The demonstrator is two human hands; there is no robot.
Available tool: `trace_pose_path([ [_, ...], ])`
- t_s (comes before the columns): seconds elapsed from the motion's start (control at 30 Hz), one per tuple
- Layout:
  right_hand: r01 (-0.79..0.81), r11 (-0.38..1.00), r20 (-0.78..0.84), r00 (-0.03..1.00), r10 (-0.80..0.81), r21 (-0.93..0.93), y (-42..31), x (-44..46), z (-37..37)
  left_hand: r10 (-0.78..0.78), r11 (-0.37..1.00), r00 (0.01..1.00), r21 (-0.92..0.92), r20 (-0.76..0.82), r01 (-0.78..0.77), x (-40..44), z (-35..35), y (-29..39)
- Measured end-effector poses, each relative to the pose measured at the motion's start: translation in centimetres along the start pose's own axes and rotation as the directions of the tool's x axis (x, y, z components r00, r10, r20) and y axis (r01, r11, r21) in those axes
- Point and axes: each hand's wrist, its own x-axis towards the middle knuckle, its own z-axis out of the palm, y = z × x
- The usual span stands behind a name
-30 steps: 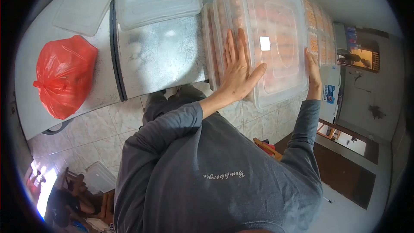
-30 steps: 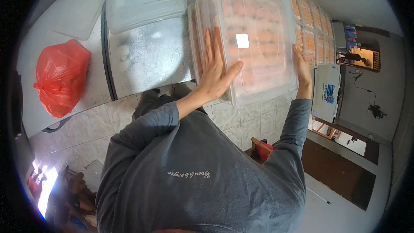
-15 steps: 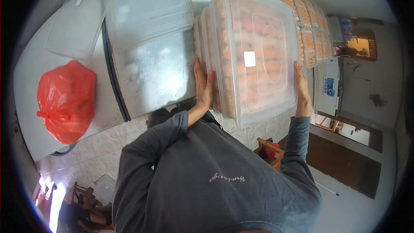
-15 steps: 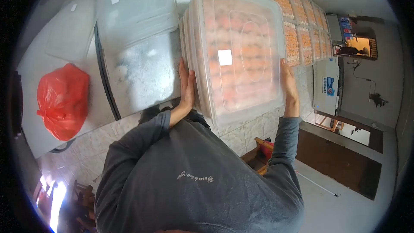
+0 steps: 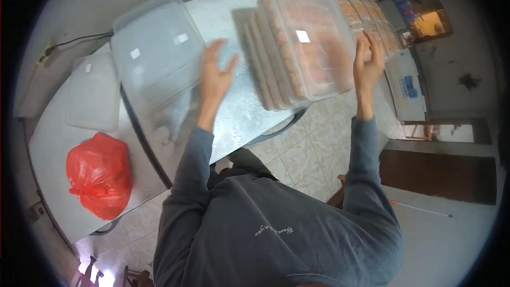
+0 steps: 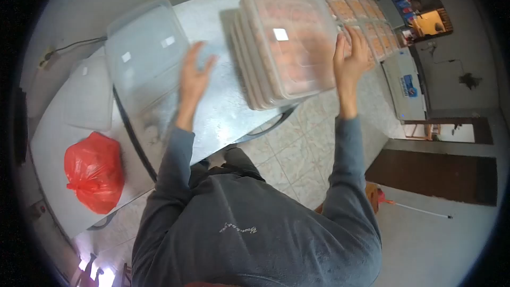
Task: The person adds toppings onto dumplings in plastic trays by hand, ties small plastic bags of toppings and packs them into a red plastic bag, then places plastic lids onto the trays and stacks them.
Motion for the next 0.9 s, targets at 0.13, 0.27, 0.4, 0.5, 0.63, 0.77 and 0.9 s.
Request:
trace_pose_path([
  [0.13,-0.034,0.69,0.167,0.978,-0.127,0.723,-16.0,-6.1,1.3,0.051,0.75,0.902,0.613,-0.428,0.248,0.1,-16.4,-9.5],
  [0.27,-0.316,0.658,0.444,0.895,-0.032,0.684,-23.7,-8.9,16.2,-0.32,0.316,0.863,0.815,-0.391,0.486,-3.5,-24.4,-17.3],
  [0.4,-0.479,0.852,0.814,0.569,0.117,0.212,-25.1,-8.8,26.6,-0.357,0.503,0.924,0.805,-0.14,0.316,-7.7,-25.9,-19.7],
  [0.5,-0.544,0.821,0.708,0.648,0.28,0.172,-26.3,-7.7,25.8,-0.234,0.574,0.968,0.791,-0.088,0.211,-9.7,-24.8,-18.9],
  [0.63,-0.401,0.875,0.348,0.888,0.299,0.271,-26.1,-4.5,22.2,-0.126,0.678,0.991,0.725,-0.047,0.121,-10.3,-23.3,-19.6],
  [0.77,-0.165,0.787,0.107,0.986,0.125,0.594,-24.8,1.9,12.6,-0.264,0.617,0.962,0.755,-0.064,0.22,-7.3,-24.3,-18.4],
  [0.9,-0.154,0.766,0.009,0.982,0.19,0.624,-20.2,3.5,0.5,-0.174,0.982,0.977,0.058,-0.125,0.182,-3.6,-19.8,-4.6],
])
